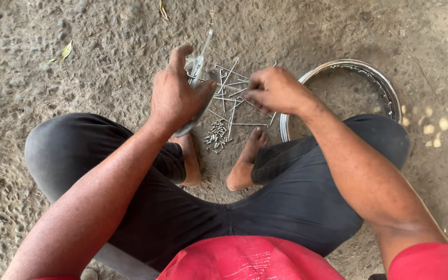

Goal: The person sits on the ground and repeatedly picks up metal rods and small fasteners, inserting them into the holes of a chrome wheel rim. The person continues this repetitive assembly process, handling the components one at a time.

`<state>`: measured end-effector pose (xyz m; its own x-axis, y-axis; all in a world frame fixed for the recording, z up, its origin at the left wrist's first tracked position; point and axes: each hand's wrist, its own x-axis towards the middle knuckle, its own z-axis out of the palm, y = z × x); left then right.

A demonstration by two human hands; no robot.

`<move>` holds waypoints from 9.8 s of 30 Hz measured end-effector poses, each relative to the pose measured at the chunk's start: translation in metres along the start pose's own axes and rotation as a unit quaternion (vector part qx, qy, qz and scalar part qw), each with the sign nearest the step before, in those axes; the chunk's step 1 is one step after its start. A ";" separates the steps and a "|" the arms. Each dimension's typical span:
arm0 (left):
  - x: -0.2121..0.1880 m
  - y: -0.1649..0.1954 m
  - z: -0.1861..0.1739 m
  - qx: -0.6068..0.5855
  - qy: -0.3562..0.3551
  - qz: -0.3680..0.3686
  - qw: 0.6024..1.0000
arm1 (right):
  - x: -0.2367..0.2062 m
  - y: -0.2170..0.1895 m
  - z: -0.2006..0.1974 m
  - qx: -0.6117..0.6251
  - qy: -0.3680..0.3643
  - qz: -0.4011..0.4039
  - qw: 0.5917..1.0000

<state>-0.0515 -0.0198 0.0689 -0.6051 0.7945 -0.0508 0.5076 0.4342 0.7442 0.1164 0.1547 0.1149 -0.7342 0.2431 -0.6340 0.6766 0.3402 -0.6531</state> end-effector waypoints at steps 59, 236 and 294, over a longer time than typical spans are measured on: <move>-0.015 0.022 -0.028 0.084 -0.064 0.098 0.990 | 0.048 0.048 -0.023 0.111 0.089 -0.050 0.989; -0.004 0.018 -0.010 0.085 0.013 0.013 0.996 | 0.037 0.021 0.009 -0.121 -0.014 -0.022 0.992; -0.017 0.031 -0.012 0.053 -0.062 0.071 0.994 | 0.034 0.037 0.003 0.172 -0.011 0.025 0.985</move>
<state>-0.0327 -0.0245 0.1009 -0.4456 0.8944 -0.0377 0.6480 0.3513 0.6758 0.1169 0.1729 0.0681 -0.7009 0.2297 -0.6752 0.6936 -0.0011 -0.7204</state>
